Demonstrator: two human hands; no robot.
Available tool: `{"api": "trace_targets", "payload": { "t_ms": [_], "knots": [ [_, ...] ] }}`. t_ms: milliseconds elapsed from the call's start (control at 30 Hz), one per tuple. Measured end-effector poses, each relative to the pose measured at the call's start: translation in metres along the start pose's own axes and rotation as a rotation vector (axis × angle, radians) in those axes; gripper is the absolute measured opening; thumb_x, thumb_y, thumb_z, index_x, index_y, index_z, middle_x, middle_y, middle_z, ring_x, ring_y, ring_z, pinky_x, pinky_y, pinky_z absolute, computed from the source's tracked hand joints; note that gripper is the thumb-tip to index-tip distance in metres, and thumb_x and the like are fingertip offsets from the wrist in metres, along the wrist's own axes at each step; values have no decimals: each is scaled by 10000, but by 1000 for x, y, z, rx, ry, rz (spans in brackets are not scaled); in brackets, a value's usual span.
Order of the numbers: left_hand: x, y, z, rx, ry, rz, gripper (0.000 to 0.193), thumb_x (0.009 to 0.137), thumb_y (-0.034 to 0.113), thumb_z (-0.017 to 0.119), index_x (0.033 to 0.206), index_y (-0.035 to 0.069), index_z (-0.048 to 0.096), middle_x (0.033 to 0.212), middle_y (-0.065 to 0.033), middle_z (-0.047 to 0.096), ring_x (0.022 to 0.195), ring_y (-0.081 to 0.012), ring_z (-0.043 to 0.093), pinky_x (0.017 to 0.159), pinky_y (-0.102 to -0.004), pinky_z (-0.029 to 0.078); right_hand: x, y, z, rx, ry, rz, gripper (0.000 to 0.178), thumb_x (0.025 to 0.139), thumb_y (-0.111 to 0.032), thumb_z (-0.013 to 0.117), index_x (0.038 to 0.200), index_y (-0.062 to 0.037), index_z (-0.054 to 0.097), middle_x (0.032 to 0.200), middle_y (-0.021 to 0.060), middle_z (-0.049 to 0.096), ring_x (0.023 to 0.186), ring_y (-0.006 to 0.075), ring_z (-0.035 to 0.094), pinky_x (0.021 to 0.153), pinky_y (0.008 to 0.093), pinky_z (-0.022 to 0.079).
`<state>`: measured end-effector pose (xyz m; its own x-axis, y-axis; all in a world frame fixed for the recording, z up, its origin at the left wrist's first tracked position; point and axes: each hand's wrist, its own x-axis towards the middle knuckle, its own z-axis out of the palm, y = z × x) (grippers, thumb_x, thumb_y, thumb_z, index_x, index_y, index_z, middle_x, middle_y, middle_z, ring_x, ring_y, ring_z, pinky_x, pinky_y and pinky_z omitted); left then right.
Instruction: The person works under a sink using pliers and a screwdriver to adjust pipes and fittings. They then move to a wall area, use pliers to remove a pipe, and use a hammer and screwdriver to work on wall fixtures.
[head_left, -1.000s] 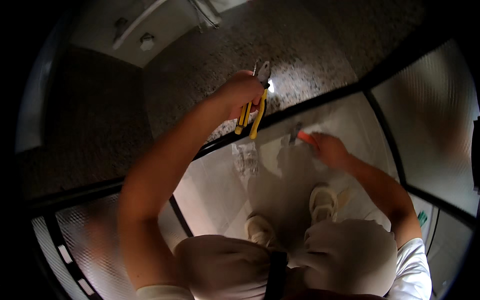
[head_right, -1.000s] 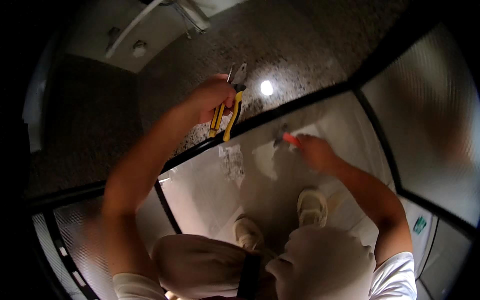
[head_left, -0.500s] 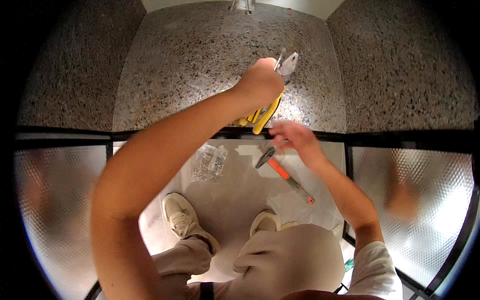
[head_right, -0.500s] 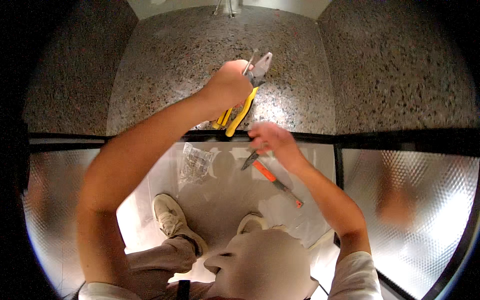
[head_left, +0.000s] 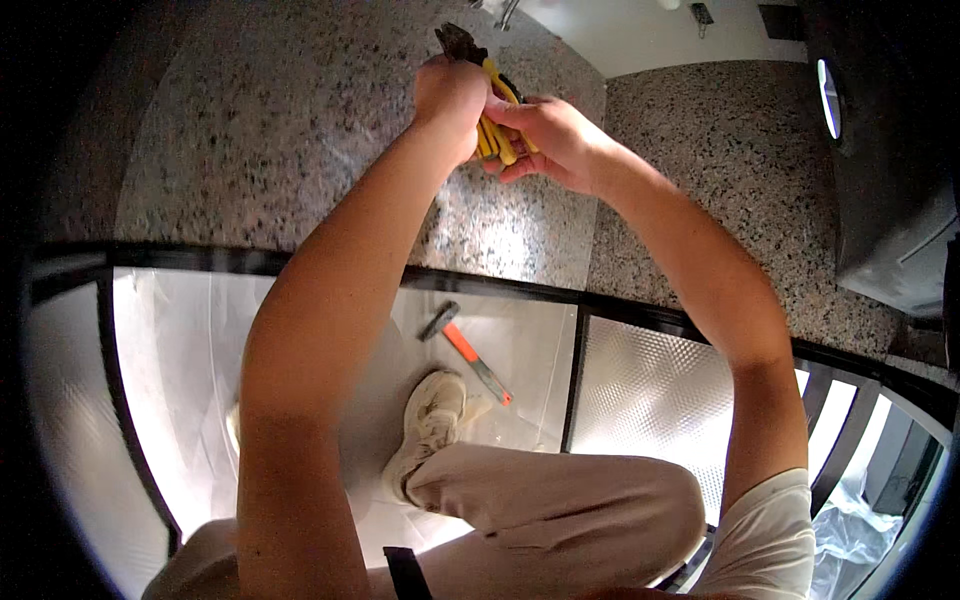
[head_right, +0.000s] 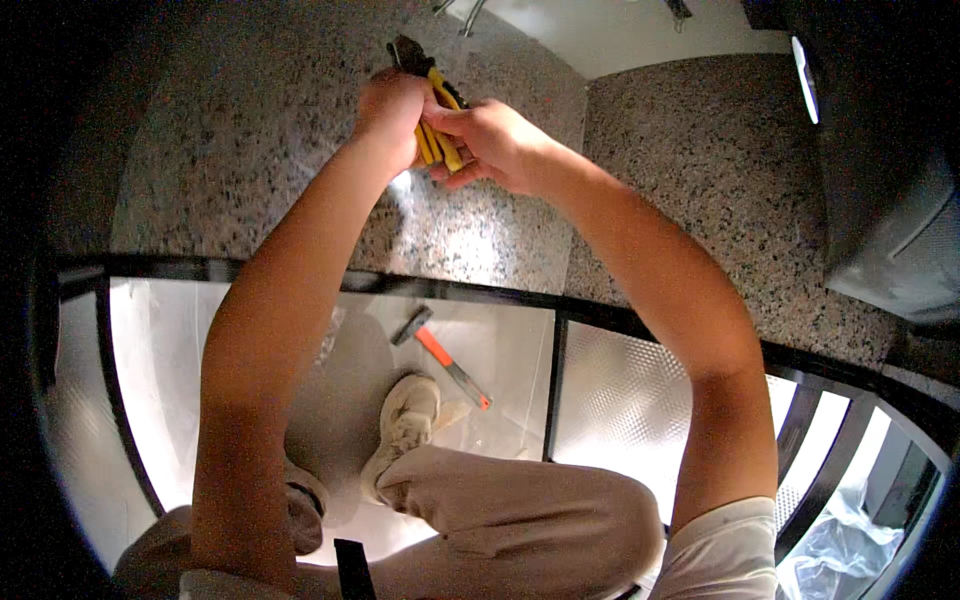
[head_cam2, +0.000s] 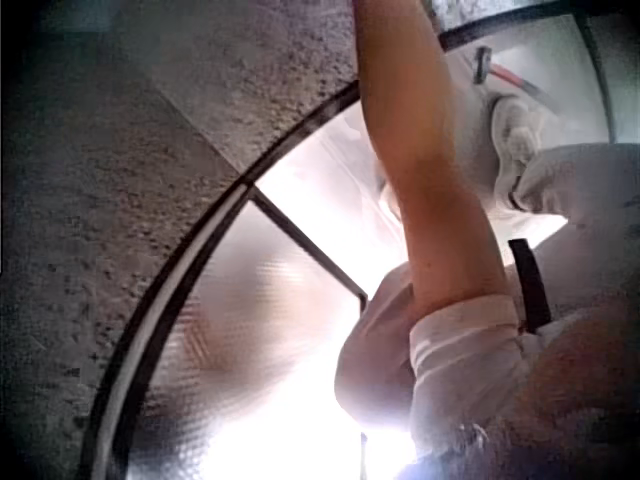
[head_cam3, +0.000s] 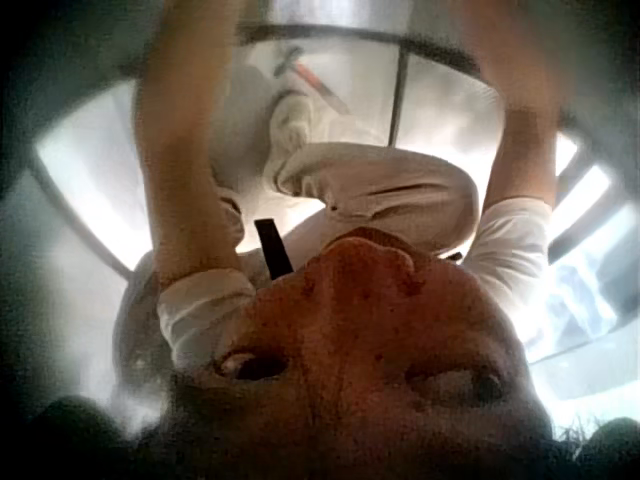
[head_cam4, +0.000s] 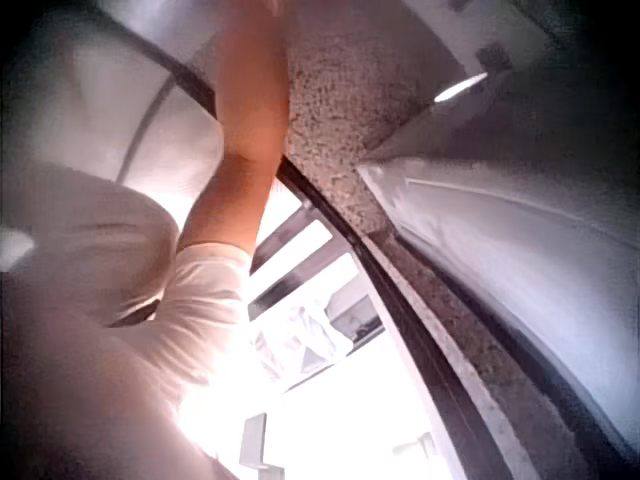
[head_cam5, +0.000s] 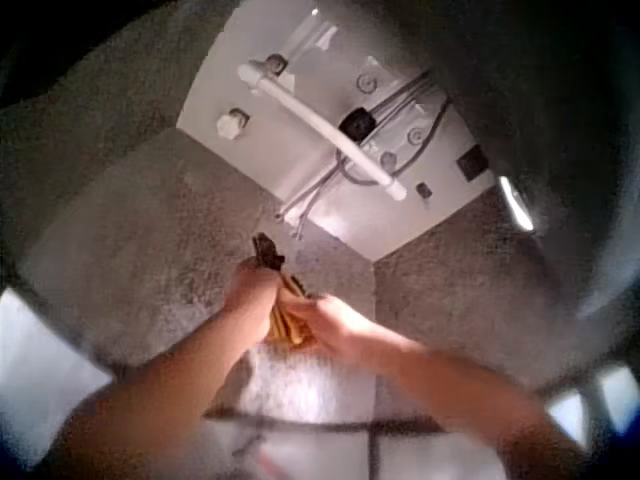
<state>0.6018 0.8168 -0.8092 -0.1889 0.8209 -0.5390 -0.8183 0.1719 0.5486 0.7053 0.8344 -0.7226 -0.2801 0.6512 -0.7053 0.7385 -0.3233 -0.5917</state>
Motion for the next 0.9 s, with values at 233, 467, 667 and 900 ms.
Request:
{"api": "trace_targets", "payload": {
  "t_ms": [233,467,667,900],
  "knots": [
    [79,49,-57,1141,-43,753,340,922,73,613,1230,-68,584,1066,-292,647,980,-415,689,806,-506,565,9,22,-24,490,189,-160,414,1076,-449,515,1203,-66,605,916,105,761,607,84,539,526,237,390],
    [80,53,-119,1832,104,918,439,933,163,659,1316,-35,575,1357,-257,541,1262,-428,562,988,-513,525,-22,40,-105,796,221,-442,297,997,-307,689,1181,-81,635,901,16,689,568,48,535,493,190,427],
    [65,43,-133,2155,87,962,418,909,134,600,1304,-1,593,1349,-197,553,1333,-356,504,1064,-525,450,-17,4,-178,576,409,-552,234,1057,-214,596,1213,-43,627,990,51,717,557,27,562,453,181,470],
    [71,40,-133,2070,112,1019,396,892,129,614,1275,30,593,1312,-180,553,1279,-361,524,1054,-525,447,-6,-64,-278,446,346,-491,444,1059,-123,530,1427,116,463,1350,283,608,1201,390,665,914,418,659]
  ]
}}
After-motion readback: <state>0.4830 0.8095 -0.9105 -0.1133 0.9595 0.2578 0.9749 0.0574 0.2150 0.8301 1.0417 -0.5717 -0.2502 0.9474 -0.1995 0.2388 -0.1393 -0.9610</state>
